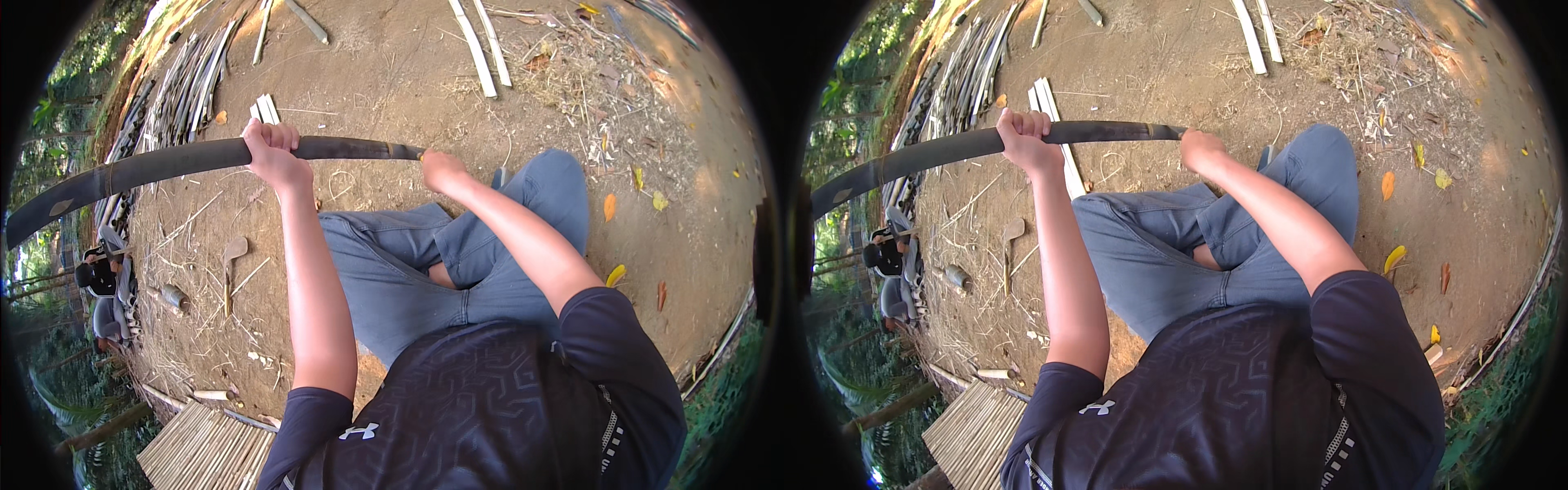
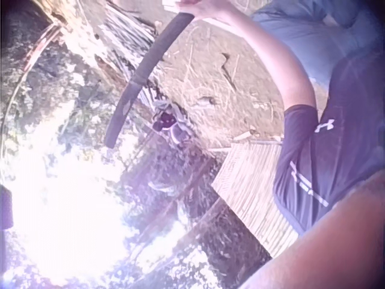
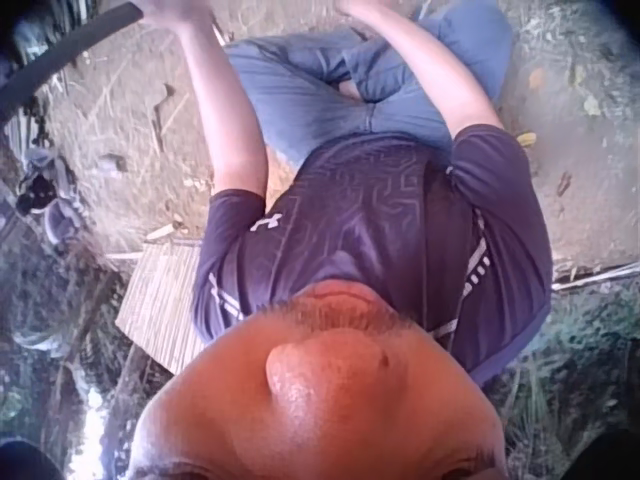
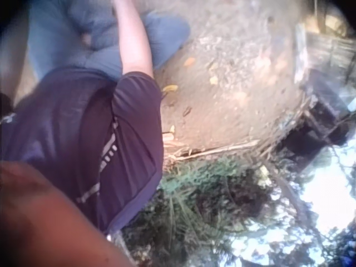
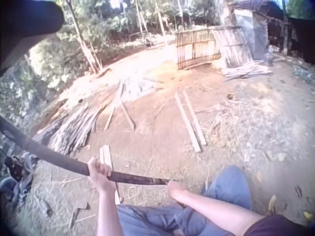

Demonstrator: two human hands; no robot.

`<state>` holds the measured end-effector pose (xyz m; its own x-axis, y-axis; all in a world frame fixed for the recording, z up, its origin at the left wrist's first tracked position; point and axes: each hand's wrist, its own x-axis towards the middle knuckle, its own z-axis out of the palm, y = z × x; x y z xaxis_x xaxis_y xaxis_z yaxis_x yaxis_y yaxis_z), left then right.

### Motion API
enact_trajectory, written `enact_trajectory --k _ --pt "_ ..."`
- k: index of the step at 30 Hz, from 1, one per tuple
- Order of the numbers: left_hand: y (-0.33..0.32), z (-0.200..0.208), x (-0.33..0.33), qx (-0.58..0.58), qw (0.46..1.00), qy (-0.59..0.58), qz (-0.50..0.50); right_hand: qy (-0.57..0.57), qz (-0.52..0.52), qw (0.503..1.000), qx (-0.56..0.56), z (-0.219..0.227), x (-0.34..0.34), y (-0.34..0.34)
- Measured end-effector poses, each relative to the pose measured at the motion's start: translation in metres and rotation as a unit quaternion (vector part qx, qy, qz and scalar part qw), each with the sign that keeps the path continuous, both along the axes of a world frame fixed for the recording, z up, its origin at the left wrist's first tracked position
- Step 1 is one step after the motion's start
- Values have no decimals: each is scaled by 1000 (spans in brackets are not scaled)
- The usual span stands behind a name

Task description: The person shaves strips of bamboo with a knife, smoothing the surfaces and handling different pieces of bamboo.

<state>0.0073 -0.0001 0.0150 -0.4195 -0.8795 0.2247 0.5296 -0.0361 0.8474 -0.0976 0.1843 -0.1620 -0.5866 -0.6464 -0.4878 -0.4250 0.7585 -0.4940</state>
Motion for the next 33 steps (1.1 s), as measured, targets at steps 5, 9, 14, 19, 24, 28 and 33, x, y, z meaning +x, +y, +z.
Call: enact_trajectory --k 5,9,14,19,24,28,33 --pt "12 5 -6 -8 996 -31 89 -33 -69 989 -124 49 45 5" --pt "17 10 -14 -3 995 -35 96 -148 -206 954 -163 3 49 14" --pt "7 -1 -8 -15 998 45 40 -155 -243 940 -184 -20 47 37" --pt "8 2 -12 -14 994 101 30 -122 -257 941 -184 -20 29 61" --pt "19 12 -18 -44 991 53 113 -105 -246 950 -160 -14 17 69" --pt "24 0 -19 -47 987 63 137 -186 -236 940 -164 6 26 56" --pt "33 -2 -24 -129 982 42 131 -58 -207 957 -193 -4 36 41"
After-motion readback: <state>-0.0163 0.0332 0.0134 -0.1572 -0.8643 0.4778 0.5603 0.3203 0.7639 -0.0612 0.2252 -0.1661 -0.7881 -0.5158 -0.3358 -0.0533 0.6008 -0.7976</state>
